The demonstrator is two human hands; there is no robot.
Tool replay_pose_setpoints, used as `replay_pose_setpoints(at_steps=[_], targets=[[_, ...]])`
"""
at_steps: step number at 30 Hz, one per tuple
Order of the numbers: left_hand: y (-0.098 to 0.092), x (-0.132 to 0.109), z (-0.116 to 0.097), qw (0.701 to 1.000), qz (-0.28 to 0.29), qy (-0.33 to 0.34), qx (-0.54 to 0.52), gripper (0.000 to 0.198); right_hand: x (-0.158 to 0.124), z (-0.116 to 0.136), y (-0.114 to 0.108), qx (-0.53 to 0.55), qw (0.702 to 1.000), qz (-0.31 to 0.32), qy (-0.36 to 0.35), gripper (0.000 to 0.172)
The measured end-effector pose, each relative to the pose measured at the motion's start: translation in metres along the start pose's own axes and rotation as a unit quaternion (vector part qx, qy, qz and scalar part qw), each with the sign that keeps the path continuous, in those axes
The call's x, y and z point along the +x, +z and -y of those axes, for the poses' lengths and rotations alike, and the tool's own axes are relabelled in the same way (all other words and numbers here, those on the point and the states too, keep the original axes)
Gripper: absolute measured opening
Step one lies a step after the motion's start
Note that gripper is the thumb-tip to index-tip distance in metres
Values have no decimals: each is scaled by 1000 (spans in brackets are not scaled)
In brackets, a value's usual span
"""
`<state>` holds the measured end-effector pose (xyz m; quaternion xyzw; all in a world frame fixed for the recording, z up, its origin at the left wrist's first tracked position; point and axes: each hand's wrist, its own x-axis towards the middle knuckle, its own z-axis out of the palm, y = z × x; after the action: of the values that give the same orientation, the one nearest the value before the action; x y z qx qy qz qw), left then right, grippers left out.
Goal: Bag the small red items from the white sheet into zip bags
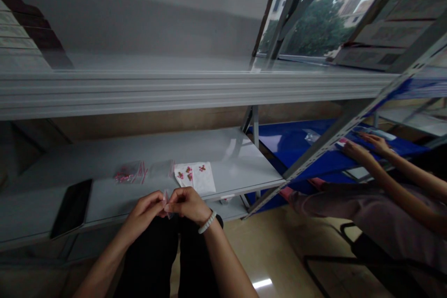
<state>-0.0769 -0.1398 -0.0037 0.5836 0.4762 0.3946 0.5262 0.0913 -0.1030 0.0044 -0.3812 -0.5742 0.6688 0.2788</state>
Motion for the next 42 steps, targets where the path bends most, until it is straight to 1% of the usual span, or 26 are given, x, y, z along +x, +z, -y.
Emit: replay_pose_setpoints(at_steps=[2,5,8,10,13,16,20,25,27,31,33,35,36,38,39,40,41,42], targets=[[1,0,3,999,8,8,42,24,-4,-3,1,-5,1000,-13,3,33],[4,0,2,996,6,26,81,24,-10,-6,2,-17,999,-43,13,22],[7,-2,0,992,5,48,116,22,-16,-6,5,-51,994,-94,-9,11],[10,-1,0,988,0,62,140,20,-19,-5,8,-94,986,-136,-29,10],[15,0,0,981,-10,85,173,16,-22,-2,12,-176,965,-193,-36,11],[19,3,3,975,-20,97,199,13,-23,-1,15,-235,945,-226,-36,11],[25,3,4,973,-36,109,201,13,-21,-5,12,-241,939,-242,-43,9],[31,3,4,978,-43,99,178,15,-21,-5,4,-258,919,-294,-47,9],[31,3,3,980,-48,87,172,16,-23,-2,2,-254,919,-296,-48,9],[25,0,-2,979,-34,85,181,19,-27,4,0,-232,937,-258,-50,11],[21,-3,-5,974,-36,109,196,18,-27,5,-1,-209,944,-250,-52,10],[19,-5,-8,956,-83,164,229,8,-27,5,-2,-178,951,-246,-56,8],[19,-5,-8,941,-113,197,252,19,-26,5,-2,-161,956,-240,-58,7],[21,-4,-7,906,-149,250,306,61,-24,6,0,-128,965,-223,-60,6],[23,-2,-5,894,-152,264,330,78,-23,6,1,-117,968,-214,-60,7],[24,0,-3,885,-147,271,350,87,-22,7,2,-111,970,-207,-59,7],[26,2,-1,879,-143,272,365,89,-21,7,3,-111,971,-204,-57,8],[27,3,1,875,-142,272,375,85,-21,8,3,-117,970,-206,-57,8]])
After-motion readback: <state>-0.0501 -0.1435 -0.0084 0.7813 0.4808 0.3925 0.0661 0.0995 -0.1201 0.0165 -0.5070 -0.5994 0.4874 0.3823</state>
